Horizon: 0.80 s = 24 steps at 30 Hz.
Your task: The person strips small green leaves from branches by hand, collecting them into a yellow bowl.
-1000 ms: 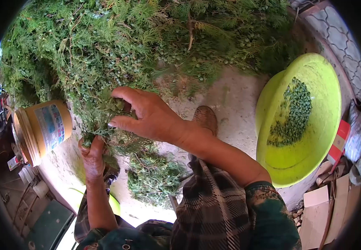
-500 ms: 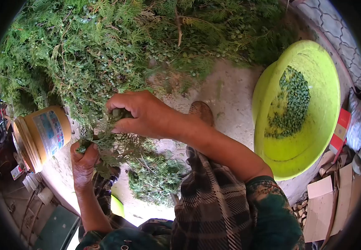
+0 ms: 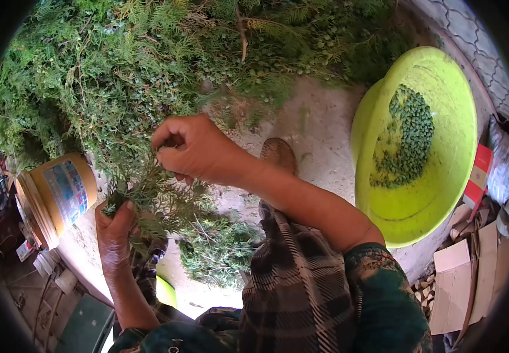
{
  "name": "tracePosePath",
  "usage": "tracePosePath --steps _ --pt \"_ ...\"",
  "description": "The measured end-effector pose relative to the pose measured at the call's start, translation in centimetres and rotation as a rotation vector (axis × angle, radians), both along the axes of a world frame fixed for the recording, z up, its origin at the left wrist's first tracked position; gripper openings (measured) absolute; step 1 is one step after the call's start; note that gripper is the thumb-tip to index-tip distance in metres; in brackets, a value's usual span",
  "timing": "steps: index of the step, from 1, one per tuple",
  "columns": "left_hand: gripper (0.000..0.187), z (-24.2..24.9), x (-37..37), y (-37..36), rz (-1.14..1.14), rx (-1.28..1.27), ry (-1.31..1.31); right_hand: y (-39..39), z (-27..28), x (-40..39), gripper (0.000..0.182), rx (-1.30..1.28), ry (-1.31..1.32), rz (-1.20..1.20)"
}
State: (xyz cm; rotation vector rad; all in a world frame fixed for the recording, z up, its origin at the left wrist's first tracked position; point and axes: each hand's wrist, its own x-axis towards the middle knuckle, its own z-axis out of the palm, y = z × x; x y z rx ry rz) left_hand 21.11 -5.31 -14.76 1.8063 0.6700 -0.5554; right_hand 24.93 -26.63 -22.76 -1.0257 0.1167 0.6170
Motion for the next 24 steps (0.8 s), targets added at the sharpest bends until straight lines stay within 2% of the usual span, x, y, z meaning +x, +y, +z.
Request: tracePosePath --steps 1,3,4,6,7,8,10,11,12,13,14,17,18,20,21,22,24 --pt "0.012 -0.1 0.1 -0.1 -0.004 -0.003 0.003 0.6 -0.9 -0.1 0.013 -0.003 0.003 -0.004" --pt "0.010 -0.4 0.2 -0.5 -0.116 0.065 -0.014 1.8 -3.4 -0.3 0.013 -0.530 -0.809 -0.312" --pt "0.010 -0.1 0.1 -0.8 -0.116 0.064 -0.012 1.4 -4.0 -0.1 0.013 -0.532 -0.807 -0.312" --pt "0.010 0.9 -0.2 -1.5 -0.037 0.068 0.060 -0.2 -4.9 0.8 0.017 -0.630 -0.344 -0.325" --pt "0.010 1.0 -0.4 -1.3 -0.039 0.067 0.062 -1.6 -4.7 1.5 0.018 -0.213 0.009 -0.368" --pt "0.012 1.1 -0.5 -1.0 0.030 0.030 0.035 -2.2 -5.1 1.3 0.018 -0.214 0.009 -0.369" --pt "0.015 1.0 -0.6 -0.9 0.096 -0.007 0.007 -2.7 -5.9 0.9 0.021 0.483 0.263 -0.367" --pt "0.018 0.8 -0.6 -1.1 0.138 0.027 -0.020 -2.7 -6.0 0.7 0.021 0.484 0.260 -0.367" --pt "0.021 0.6 -0.6 -1.2 0.182 0.061 -0.044 -2.4 -5.7 0.3 0.025 0.496 0.248 -0.250" --pt "0.021 0.6 -0.5 -1.2 0.182 0.063 -0.042 -2.1 -5.5 -0.2 0.029 0.507 0.240 -0.134" --pt "0.022 0.6 -0.2 -1.2 0.153 0.021 -0.026 -1.8 -5.2 -0.5 0.029 0.510 0.243 -0.133" --pt "0.021 0.7 0.0 -1.8 0.148 0.021 0.001 -0.8 -3.4 -1.1 0.052 0.290 0.073 0.019" --pt "0.019 0.7 0.0 -2.0 0.174 0.060 0.011 -0.8 -2.7 -0.9 0.052 0.289 0.072 0.018" --pt "0.017 0.4 0.1 -1.7 0.143 0.027 0.024 -0.9 -1.8 -0.5 0.055 0.055 0.042 0.237" --pt "0.015 0.2 0.1 -1.6 0.114 -0.005 0.038 0.4 -2.3 -0.5 0.053 -0.038 -0.180 0.157" --pt "0.015 0.1 0.1 -1.5 0.114 -0.005 0.041 0.6 -2.5 -0.7 0.053 -0.038 -0.177 0.157" --pt "0.012 0.0 0.1 -1.2 0.056 -0.017 0.032 0.7 -2.3 -0.7 0.042 -0.221 -0.265 0.146"
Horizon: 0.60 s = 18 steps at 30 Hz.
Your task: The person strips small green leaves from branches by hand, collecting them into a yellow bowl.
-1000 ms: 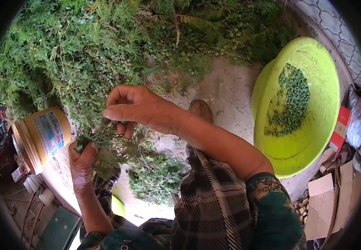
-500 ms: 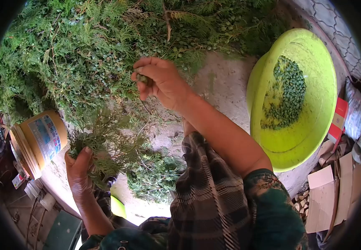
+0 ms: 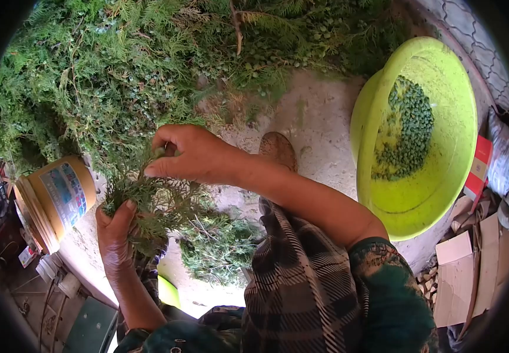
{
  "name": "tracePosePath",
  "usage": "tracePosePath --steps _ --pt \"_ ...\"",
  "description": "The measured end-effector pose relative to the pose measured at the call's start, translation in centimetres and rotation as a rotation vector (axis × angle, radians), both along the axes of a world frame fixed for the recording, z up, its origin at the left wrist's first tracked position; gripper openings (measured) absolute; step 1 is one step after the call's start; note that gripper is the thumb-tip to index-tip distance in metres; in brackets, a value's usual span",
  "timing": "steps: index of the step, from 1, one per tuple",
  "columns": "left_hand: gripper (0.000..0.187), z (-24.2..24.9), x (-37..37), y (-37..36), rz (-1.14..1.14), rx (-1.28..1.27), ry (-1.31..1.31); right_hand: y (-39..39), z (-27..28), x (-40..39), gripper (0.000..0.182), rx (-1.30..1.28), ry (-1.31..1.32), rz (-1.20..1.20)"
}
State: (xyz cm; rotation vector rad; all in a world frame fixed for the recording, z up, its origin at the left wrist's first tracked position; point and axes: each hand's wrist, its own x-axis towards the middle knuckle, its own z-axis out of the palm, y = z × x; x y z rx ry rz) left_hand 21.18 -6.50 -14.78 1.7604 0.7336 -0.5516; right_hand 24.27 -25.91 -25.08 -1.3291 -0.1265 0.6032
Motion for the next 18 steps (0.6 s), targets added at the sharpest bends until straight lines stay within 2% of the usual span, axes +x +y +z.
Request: tracePosePath --steps 1,3,6,7,9,10,12,16,18 --pt "0.012 0.0 0.0 0.3 0.001 0.000 0.002 -0.1 -0.1 0.0 0.042 0.000 0.002 0.001" --pt "0.024 0.0 0.1 0.8 -0.027 0.016 0.027 -0.3 -0.2 -0.1 0.032 -0.208 -0.247 0.057" --pt "0.024 0.2 0.4 0.7 -0.038 0.003 0.041 0.3 -0.8 -0.7 0.026 -0.250 -0.364 0.049" --pt "0.024 0.1 0.4 0.8 -0.039 0.004 0.042 0.4 -0.6 -0.9 0.026 -0.250 -0.363 0.048" --pt "0.027 0.1 0.3 1.0 -0.041 0.013 0.080 0.5 -0.1 -1.0 0.019 -0.046 -0.190 -0.098" --pt "0.027 0.1 0.3 0.9 -0.040 0.014 0.080 0.3 0.0 -0.9 0.019 -0.046 -0.190 -0.097" --pt "0.028 0.2 0.3 0.6 -0.033 0.029 0.077 -0.5 -0.2 -0.2 0.017 -0.114 -0.241 0.063" --pt "0.028 0.6 -0.1 0.4 0.069 0.059 0.004 -1.9 -1.6 0.2 0.016 -0.238 -0.198 -0.080" --pt "0.028 0.8 0.1 0.8 0.005 0.007 0.072 -1.0 -1.7 -0.3 0.018 0.076 -0.109 -0.192"
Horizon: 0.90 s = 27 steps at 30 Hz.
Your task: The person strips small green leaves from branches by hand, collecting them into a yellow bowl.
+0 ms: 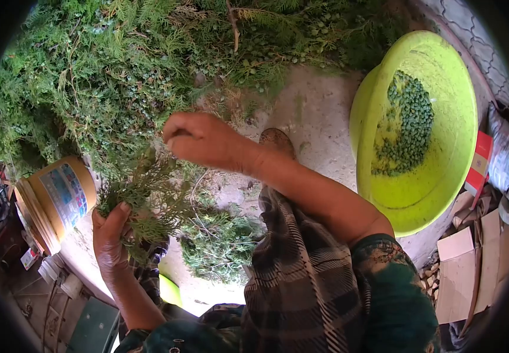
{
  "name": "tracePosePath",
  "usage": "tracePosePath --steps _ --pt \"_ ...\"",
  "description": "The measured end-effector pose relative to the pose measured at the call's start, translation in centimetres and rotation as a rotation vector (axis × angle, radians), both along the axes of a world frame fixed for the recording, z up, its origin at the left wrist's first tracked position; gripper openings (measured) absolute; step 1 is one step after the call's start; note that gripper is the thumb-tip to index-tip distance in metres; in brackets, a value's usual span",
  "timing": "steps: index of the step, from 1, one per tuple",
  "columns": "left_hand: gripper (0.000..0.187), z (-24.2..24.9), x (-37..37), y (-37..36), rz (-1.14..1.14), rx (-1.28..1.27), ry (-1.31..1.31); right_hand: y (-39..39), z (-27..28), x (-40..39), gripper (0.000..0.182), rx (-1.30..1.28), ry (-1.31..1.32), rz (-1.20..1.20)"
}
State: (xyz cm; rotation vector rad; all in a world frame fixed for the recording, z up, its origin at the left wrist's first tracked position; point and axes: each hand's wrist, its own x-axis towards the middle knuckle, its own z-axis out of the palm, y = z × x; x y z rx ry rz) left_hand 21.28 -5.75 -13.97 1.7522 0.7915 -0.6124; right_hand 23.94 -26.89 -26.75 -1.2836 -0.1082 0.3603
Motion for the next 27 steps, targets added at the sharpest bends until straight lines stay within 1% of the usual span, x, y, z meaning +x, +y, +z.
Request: tracePosePath --steps 1,4,5,6,8,9,11,12,13,14,15,16,18,19,20,22,23,24,26,27 --pt "0.028 0.0 0.0 -0.1 -0.003 0.001 -0.001 0.0 1.2 -0.4 0.020 0.079 0.188 0.072" --pt "0.029 -0.2 0.1 -0.5 -0.029 -0.014 0.012 0.6 2.1 -0.5 0.025 0.097 0.169 0.123" --pt "0.031 -0.3 0.0 -0.5 -0.026 -0.008 0.022 1.6 0.5 -0.8 0.027 0.242 0.131 0.061" --pt "0.032 -0.3 0.0 -0.5 -0.023 -0.004 0.031 1.6 0.4 -0.6 0.027 0.245 0.133 0.059" --pt "0.034 -0.1 -0.1 -0.7 -0.013 0.000 0.029 1.3 0.6 -0.2 0.027 0.097 0.067 0.004" --pt "0.037 0.0 -0.1 -0.9 -0.002 0.002 0.030 0.7 0.5 0.2 0.027 0.097 0.067 0.002" --pt "0.039 0.6 -0.1 -1.3 0.037 0.009 -0.003 -1.0 0.1 1.1 0.030 -0.073 0.403 -0.354" --pt "0.041 0.8 -0.1 -1.4 0.080 0.018 -0.039 -2.0 0.0 1.1 0.030 -0.073 0.400 -0.354" --pt "0.041 0.8 -0.1 -1.3 0.077 0.021 -0.040 -3.1 -0.1 0.8 0.032 0.234 0.525 -0.309" --pt "0.030 0.8 -0.1 -1.1 0.093 0.010 -0.038 -3.6 -0.1 0.5 0.033 0.545 0.644 -0.259" --pt "0.019 0.8 0.0 -1.0 0.110 -0.004 -0.040 -3.1 -0.1 0.0 0.018 0.588 0.660 -0.162" --pt "0.019 0.8 0.0 -1.2 0.108 -0.006 -0.043 -2.7 0.3 -0.2 0.018 0.587 0.655 -0.164" --pt "0.020 0.7 0.0 -1.6 0.098 0.003 -0.074 -1.9 1.1 -0.6 0.021 0.379 0.489 0.089" --pt "0.020 0.7 -0.1 -1.5 0.098 0.007 -0.070 -1.8 1.7 -0.6 0.031 0.364 0.489 0.189" --pt "0.020 0.7 -0.1 -1.3 0.087 -0.002 -0.049 -1.2 1.9 -0.8 0.031 0.370 0.491 0.190" --pt "0.020 0.7 -0.1 -1.3 0.073 -0.012 -0.029 -0.2 2.3 -0.9 0.040 0.212 0.247 0.240" --pt "0.020 0.7 -0.1 -1.5 0.070 -0.011 -0.025 -0.5 3.0 -0.7 0.044 0.063 0.203 0.284" --pt "0.020 0.7 -0.1 -1.6 0.068 -0.009 -0.020 -0.5 3.1 -0.5 0.044 0.063 0.204 0.282" --pt "0.021 0.4 -0.2 -1.4 0.052 -0.048 -0.009 -0.1 3.2 -0.1 0.045 -0.196 -0.025 0.271" --pt "0.022 0.2 -0.2 -1.4 0.037 -0.085 0.001 0.0 2.9 0.0 0.045 -0.196 -0.024 0.271"
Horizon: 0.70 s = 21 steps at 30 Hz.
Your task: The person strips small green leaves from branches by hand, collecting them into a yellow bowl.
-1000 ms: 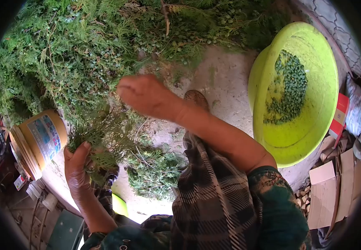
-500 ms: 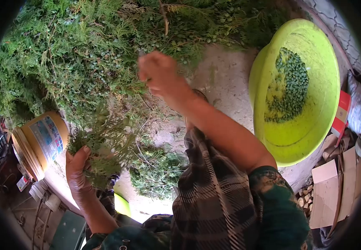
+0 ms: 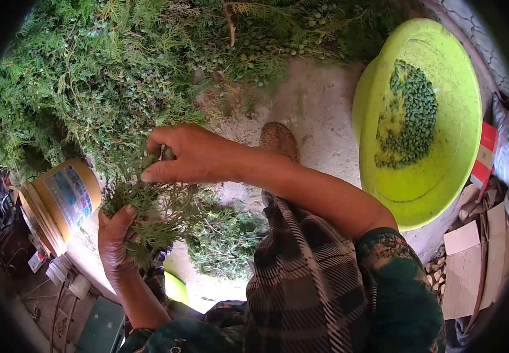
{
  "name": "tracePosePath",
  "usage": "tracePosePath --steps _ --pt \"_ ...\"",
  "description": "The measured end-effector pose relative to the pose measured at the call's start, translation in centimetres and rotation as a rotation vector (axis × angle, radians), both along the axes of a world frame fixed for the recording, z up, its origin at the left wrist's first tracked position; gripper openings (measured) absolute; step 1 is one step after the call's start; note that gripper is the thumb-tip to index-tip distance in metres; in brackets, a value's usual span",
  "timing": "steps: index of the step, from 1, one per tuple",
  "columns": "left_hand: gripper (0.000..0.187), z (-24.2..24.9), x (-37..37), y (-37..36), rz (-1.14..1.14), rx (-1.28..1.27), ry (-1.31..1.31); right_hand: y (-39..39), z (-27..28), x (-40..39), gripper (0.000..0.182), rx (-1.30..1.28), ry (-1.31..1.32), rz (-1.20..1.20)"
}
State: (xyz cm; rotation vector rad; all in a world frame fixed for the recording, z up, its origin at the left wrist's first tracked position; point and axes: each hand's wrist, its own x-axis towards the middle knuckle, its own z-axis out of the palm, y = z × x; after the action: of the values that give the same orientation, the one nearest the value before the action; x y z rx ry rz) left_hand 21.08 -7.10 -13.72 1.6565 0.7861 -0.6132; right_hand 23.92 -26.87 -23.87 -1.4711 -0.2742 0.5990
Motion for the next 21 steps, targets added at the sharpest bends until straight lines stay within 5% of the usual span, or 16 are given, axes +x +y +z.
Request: tracePosePath --steps 9,15,18,20,21 --pt "0.016 -0.2 -0.1 -0.3 0.007 0.065 0.008 0.6 -0.8 -0.3 0.034 0.224 0.052 -0.093" --pt "0.014 -0.3 -0.1 -0.1 -0.014 0.026 -0.008 0.6 -0.8 -0.2 0.041 0.366 0.552 -0.039" --pt "0.012 0.0 0.2 -0.7 -0.001 0.061 0.006 1.3 -1.5 -0.7 0.037 0.372 0.273 -0.172" --pt "0.011 -0.2 0.2 -0.7 -0.029 0.041 0.030 0.9 -1.0 -0.8 0.024 -0.276 -0.374 -0.191" --pt "0.009 -0.3 0.2 -0.7 -0.059 0.019 0.054 1.0 -1.3 -1.1 0.024 -0.279 -0.372 -0.192"
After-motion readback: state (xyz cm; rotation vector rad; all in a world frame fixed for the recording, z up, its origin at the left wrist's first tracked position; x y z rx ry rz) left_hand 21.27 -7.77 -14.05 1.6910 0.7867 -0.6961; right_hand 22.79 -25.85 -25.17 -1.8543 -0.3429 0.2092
